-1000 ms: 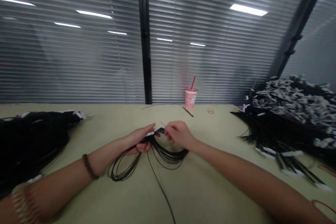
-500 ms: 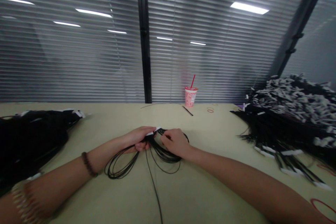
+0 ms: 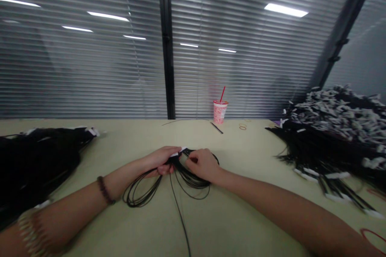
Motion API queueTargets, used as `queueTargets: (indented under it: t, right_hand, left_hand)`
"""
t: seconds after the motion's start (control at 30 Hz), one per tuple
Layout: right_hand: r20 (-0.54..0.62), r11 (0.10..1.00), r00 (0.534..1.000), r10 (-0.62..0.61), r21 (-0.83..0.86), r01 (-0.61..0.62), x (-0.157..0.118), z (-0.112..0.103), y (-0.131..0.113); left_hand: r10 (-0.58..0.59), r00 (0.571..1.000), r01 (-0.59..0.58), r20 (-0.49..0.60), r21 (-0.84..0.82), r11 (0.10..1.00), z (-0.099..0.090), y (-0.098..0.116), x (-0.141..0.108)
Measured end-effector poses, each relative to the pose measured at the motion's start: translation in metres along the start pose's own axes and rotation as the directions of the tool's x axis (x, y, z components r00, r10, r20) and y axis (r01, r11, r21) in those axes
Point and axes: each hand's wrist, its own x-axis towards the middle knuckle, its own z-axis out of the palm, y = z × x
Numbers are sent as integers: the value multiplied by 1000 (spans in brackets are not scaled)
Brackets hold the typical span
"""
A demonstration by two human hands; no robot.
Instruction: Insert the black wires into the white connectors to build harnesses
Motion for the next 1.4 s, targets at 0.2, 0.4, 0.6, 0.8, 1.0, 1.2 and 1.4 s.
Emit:
queueTargets:
  t: [0.2,0.4,0.6,0.8,1.0,1.2,1.4]
  right_hand:
    - [-45,998,997,-59,28,60,-2,0,1]
    - [-69,997,995,-67,19,68,-4,-2,-3]
    - [-58,999,997,-41,14,42,-3,-4,-4]
    - [-70,997,995,-71,-30,69,-3,-2,-1]
    - [-64,993,991,-114,-43,111,-5,-2,0]
    - [-82,981,979,-186,-68,180,-8,-2,-1]
    - [-65,980,981,-184,-91,178,-7,-2,0]
  left_hand:
    - [7,1000,-6,-18,41,999,0,0,-1]
    - [15,1000,-14,-28,31,999,-3,-4,2]
    - [1,1000,-1,-3,3,1000,-2,-2,-2]
    - [18,1000,-16,-26,46,999,1,4,-6]
    - [46,999,-47,10,69,997,0,2,-6]
    - [145,989,-144,4,105,984,1,-4,-7]
    - [128,992,-129,24,101,986,4,0,-12]
